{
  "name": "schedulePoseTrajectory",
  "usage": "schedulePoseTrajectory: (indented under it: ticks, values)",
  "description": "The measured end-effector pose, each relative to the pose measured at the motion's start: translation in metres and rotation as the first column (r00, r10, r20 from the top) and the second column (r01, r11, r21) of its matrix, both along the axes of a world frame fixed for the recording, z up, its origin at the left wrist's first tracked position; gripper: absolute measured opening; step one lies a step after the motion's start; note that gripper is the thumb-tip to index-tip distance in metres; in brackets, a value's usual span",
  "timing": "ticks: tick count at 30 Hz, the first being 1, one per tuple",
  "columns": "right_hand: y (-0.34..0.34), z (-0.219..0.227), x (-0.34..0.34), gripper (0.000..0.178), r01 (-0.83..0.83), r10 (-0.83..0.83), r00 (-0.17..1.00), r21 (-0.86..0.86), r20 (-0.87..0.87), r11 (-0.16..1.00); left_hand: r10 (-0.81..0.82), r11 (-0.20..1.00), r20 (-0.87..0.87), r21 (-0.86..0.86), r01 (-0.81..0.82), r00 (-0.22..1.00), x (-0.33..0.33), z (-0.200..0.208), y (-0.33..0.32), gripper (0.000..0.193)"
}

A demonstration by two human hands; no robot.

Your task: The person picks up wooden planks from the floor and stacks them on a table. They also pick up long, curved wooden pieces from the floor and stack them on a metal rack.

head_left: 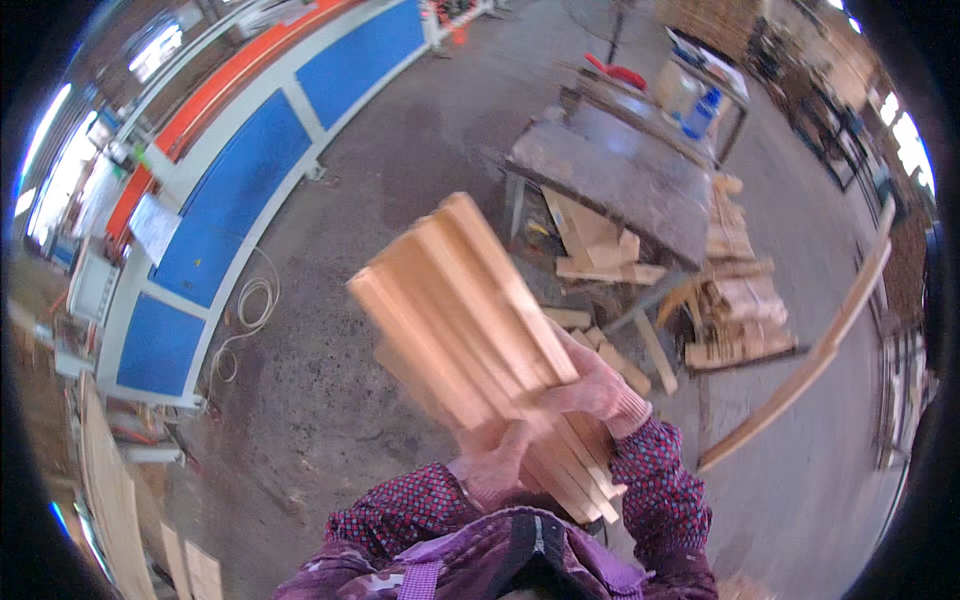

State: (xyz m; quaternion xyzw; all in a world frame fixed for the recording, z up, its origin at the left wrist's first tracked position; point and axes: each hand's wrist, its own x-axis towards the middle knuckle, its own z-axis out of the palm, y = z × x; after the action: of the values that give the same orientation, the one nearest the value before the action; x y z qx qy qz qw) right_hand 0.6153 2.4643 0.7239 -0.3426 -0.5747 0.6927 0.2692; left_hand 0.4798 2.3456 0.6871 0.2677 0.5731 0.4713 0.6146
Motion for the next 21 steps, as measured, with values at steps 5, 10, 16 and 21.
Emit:
schedulePoseTrajectory:
  ticks: [5, 10, 16, 21]
  values:
    - [0.061, -0.019, 0.054, 0.099, 0.081, -0.089, 0.994, -0.111, -0.068, 0.991, -0.049, 0.997, 0.175, 0.075, 0.037, 0.983, 0.042, -0.012, 0.07, 0.03]
    - [0.148, -0.027, 0.114, 0.088, 0.122, -0.128, 0.992, -0.189, -0.02, 0.974, 0.144, 0.976, 0.31, 0.114, -0.187, 0.94, 0.11, -0.027, 0.167, 0.033]
    - [0.261, -0.025, 0.157, 0.073, 0.062, -0.062, 0.998, -0.233, 0.006, 0.97, 0.314, 0.899, 0.435, 0.149, -0.411, 0.844, 0.172, -0.033, 0.275, 0.054]
    - [0.351, -0.032, 0.169, 0.069, -0.014, 0.025, 0.996, -0.126, 0.087, 0.992, 0.273, 0.917, 0.403, 0.164, -0.362, 0.874, 0.187, -0.059, 0.361, 0.064]
